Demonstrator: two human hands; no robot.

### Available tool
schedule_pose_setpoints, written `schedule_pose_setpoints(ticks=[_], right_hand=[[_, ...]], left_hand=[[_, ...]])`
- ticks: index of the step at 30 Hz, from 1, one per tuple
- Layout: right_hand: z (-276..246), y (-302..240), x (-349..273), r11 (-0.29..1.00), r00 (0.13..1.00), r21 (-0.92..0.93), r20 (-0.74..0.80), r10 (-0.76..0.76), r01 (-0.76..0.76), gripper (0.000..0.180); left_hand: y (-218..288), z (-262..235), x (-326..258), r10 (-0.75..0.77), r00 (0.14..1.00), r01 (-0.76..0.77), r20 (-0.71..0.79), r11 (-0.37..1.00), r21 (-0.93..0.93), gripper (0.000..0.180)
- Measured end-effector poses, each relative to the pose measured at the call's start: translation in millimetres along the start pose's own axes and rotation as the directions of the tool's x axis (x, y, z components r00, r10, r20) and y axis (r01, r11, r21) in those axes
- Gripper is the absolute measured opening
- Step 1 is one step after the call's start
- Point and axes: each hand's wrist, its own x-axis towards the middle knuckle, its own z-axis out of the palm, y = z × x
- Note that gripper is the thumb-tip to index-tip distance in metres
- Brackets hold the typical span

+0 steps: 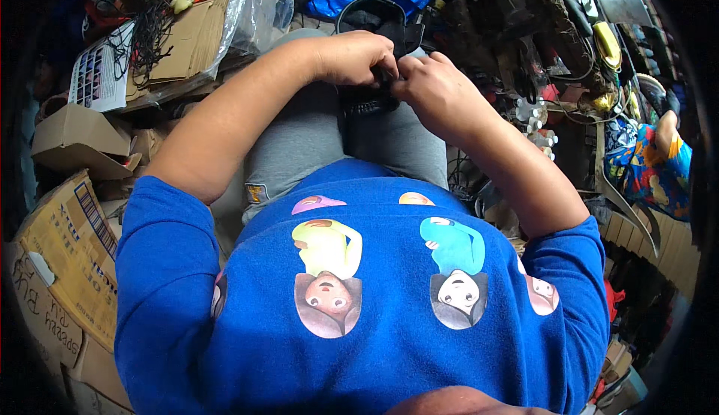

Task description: The recorder is lacing a black athletic shoe while holding it on their lap.

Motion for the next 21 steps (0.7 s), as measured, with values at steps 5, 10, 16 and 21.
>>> schedule_pose_setpoints(ticks=[5,10,16,21], right_hand=[[13,7,-2,0.995,0.993,0.097,-0.113,0.021,-0.01,0.014],[24,13,2,0.943,0.984,0.31,-0.083,0.156,-0.123,0.016],[43,29,-19,0.535,0.927,0.82,-0.014,0.375,-0.203,0.021],[40,65,-72,-0.435,0.921,0.9,0.148,0.359,0.025,0.016]], left_hand=[[-9,5,8,-0.01,0.993,0.004,-0.119,0.999,-0.046,0.02],[-17,10,9,-0.033,0.982,0.015,-0.187,0.995,-0.094,0.026],[25,35,-32,-0.127,0.754,0.19,-0.645,0.981,0.029,0.029],[40,33,-75,-0.347,0.865,0.379,-0.362,0.925,0.018,0.021]])
